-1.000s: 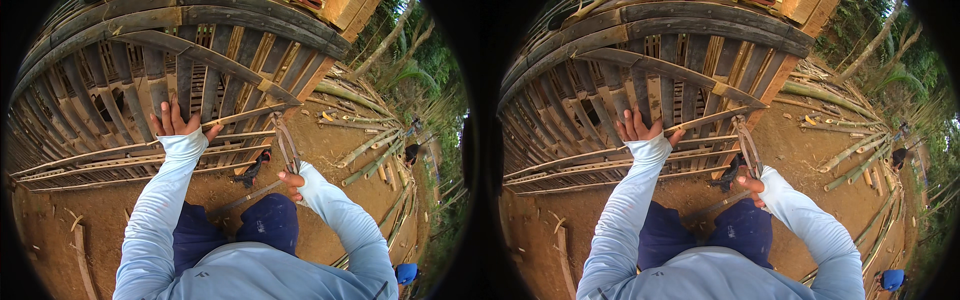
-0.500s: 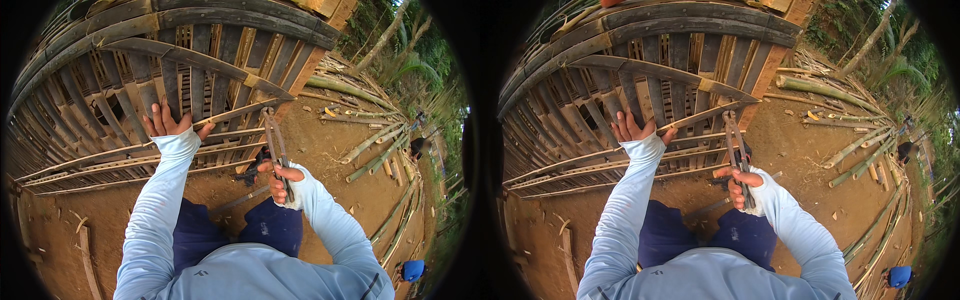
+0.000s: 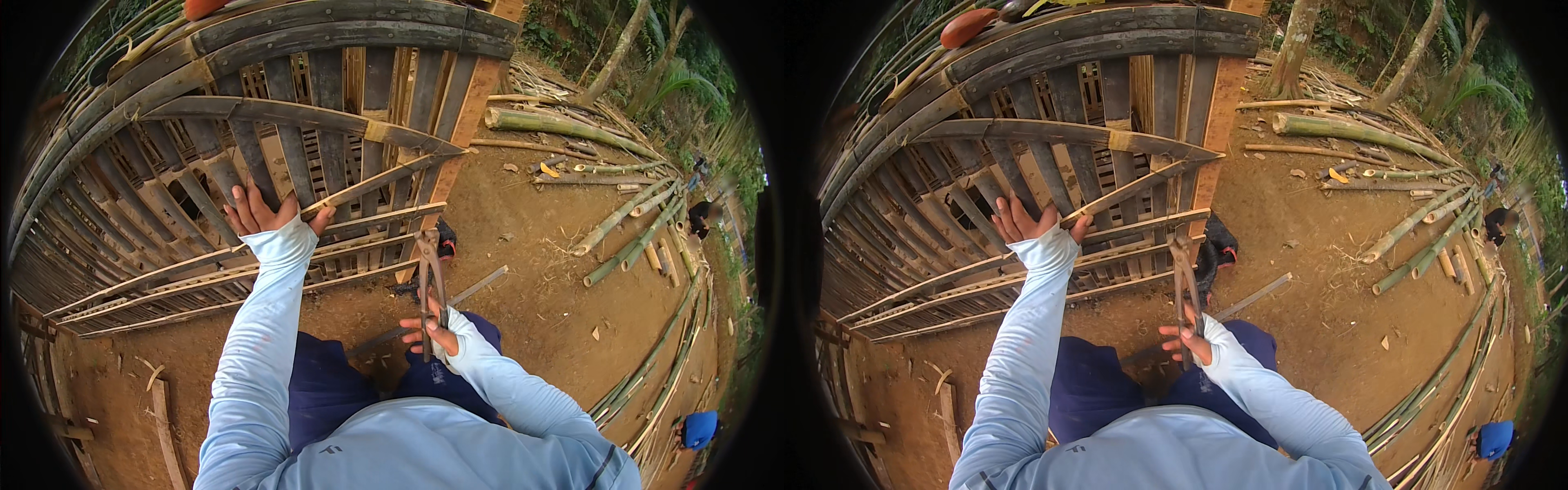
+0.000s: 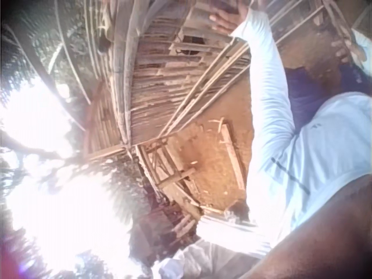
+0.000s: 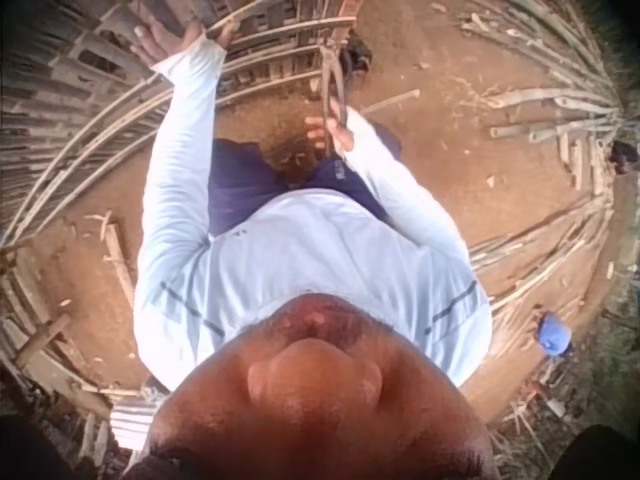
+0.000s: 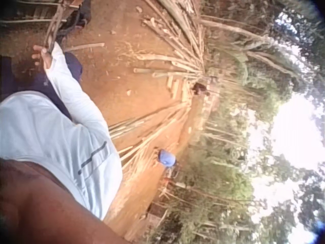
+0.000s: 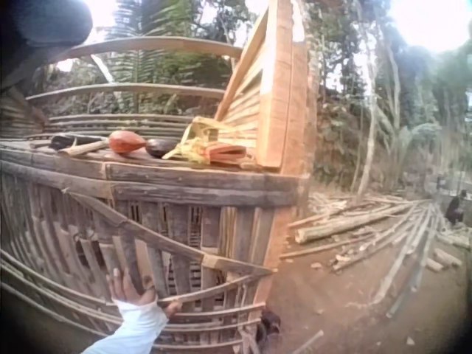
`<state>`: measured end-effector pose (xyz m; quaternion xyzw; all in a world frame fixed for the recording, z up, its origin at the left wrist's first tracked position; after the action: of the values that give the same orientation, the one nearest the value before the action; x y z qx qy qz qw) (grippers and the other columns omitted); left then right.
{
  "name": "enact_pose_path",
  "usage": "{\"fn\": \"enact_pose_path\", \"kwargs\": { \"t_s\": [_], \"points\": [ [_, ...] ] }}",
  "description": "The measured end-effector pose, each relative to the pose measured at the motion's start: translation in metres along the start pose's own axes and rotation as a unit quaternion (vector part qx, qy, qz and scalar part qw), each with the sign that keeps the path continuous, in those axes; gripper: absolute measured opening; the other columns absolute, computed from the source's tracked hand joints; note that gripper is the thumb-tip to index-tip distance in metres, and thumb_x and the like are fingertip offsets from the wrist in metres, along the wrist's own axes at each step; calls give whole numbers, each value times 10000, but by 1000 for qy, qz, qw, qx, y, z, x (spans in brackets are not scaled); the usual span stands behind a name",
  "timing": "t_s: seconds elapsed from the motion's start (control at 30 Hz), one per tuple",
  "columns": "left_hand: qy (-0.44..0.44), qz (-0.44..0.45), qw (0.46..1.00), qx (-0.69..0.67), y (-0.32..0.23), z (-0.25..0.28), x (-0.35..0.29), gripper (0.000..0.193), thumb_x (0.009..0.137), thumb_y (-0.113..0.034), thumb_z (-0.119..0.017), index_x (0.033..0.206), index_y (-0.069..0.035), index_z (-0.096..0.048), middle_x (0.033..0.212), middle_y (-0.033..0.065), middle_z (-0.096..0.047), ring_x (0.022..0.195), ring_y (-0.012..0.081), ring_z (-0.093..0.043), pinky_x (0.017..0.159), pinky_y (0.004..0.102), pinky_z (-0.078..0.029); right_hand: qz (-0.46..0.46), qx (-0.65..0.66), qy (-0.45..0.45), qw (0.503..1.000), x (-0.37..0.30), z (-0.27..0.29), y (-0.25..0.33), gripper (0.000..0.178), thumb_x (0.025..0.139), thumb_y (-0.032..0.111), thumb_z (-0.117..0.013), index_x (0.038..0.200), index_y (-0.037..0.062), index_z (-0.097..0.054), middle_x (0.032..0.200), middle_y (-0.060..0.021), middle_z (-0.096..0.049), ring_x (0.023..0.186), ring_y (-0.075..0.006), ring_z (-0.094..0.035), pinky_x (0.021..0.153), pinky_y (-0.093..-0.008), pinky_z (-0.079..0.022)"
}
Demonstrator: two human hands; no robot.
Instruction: The person uses a machete to split a bamboo strip into thin slivers. They then weave these slivers into a bamboo frame structure, securing them with a hammer.
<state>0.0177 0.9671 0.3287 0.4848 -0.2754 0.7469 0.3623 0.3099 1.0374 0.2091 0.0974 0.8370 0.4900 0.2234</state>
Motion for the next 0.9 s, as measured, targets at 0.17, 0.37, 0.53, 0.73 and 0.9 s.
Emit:
{"fn": "enact_pose_path", "kwargs": {
  "t_s": [0.17, 0.37, 0.53, 0.73, 0.9],
  "points": [
    [37, 16, 999, 26, -1, -1, 1, 629, 578, -623, -831, 958, -133, -728, 1443, 310, -297, 1413, 490, -155, 1145, 616, -139, 6, -198, -98, 975, -46, 45, -4, 602, 980, 292, -584, 1488, 102, -324, 1216, -192, -612, 940, -225, -654, 817, -353, -539],
    [15, 5, 999, 30, -2, 0, 2, 629, 591, -672, -796, 849, -102, -724, 1412, 330, -338, 1396, 519, -185, 1134, 655, -138, 54, -221, -241, 944, -86, 123, 0, 439, 1000, 206, -538, 1408, 74, -441, 1146, -163, -647, 833, -181, -652, 724, -315, -537],
    [16, -1, 999, 45, -1, -1, 0, 652, 601, -691, -780, 873, -101, -727, 1427, 321, -320, 1413, 509, -153, 1144, 641, -131, 119, -172, -284, 936, -100, 125, 8, 436, 999, 185, -527, 1416, 92, -444, 1117, -160, -651, 807, -181, -647, 720, -322, -534],
    [11, -6, 999, 53, -2, 0, 1, 632, 639, -679, -745, 866, -89, -732, 1431, 352, -328, 1418, 497, -163, 1137, 630, -179, 187, -79, -228, 952, -101, 80, 34, 488, 966, 163, -587, 1399, 14, -420, 950, -105, -594, 784, -179, -627, 704, -367, -546],
    [14, -6, 998, 54, -5, 1, 3, 634, 641, -688, -741, 865, -95, -732, 1436, 331, -331, 1420, 491, -157, 1136, 630, -182, 75, -70, -320, 942, -106, 115, -4, 610, 926, 201, -635, 1439, -5, -377, 746, -95, -598, 645, -203, -630, 599, -372, -561]
  ]
}}
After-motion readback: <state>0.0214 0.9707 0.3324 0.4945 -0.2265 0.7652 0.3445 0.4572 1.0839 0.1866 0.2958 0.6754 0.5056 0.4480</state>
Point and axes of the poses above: each hand's wrist, its own x-axis towards the middle knuckle, its own z-axis out of the back of the hand, y = z × x, the point moved 7 cm from there along x, towards the middle knuckle
